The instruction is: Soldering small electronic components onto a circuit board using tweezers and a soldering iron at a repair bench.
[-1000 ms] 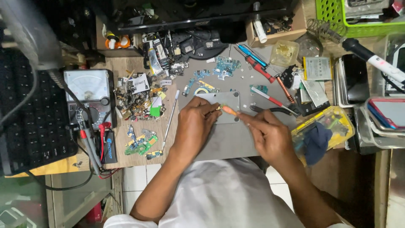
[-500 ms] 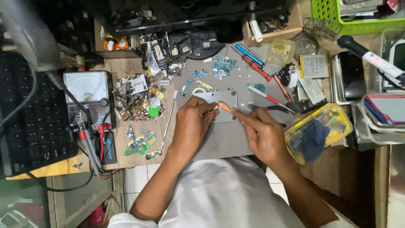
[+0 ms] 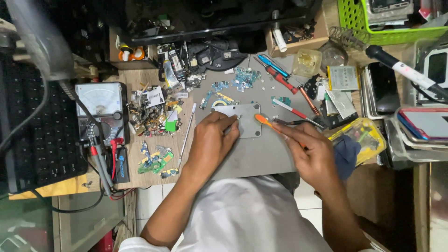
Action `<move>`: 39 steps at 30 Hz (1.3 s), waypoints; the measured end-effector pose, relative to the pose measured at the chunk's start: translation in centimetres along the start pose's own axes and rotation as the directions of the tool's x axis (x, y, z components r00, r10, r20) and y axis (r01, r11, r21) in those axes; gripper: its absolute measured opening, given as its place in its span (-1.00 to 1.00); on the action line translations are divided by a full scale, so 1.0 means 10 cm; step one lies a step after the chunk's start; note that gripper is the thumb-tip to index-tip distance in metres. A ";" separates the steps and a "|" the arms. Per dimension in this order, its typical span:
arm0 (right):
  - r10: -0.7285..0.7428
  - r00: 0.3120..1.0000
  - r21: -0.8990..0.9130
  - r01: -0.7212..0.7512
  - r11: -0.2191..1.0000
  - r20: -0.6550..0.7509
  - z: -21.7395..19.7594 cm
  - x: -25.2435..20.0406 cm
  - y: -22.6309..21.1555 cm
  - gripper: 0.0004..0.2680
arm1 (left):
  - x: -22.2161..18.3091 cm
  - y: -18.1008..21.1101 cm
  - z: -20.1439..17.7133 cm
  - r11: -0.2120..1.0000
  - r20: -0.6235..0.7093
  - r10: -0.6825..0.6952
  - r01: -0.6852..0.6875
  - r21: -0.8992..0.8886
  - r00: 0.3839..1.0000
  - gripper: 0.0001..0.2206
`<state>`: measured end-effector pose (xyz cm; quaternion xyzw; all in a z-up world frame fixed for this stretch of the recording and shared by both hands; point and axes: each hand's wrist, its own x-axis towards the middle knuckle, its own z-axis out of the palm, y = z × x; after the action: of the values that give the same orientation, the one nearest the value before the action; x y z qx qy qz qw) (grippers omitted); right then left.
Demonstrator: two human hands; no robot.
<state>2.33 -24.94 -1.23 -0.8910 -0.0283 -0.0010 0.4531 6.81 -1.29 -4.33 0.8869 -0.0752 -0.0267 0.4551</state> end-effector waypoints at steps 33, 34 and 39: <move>-0.072 0.996 -0.110 0.077 0.991 0.048 0.44 0.04 0.18 -0.75 | -0.13 -0.07 0.13 0.998 -0.105 0.037 -0.030 0.064 0.994 -0.88; -0.075 0.996 -0.111 0.080 0.991 0.048 0.45 0.06 0.22 -0.75 | -0.10 -0.08 0.12 0.997 -0.107 0.038 -0.031 0.064 0.993 -0.88; -0.067 0.997 -0.085 0.071 0.994 0.047 0.41 0.06 0.25 -0.72 | -0.11 -0.04 0.09 0.998 -0.066 0.008 -0.004 0.070 0.998 -0.89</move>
<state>2.92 -23.04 -5.69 -0.9080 -0.0690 0.0016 0.4132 5.71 -1.62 -5.17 0.9025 -0.0637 0.0067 0.4259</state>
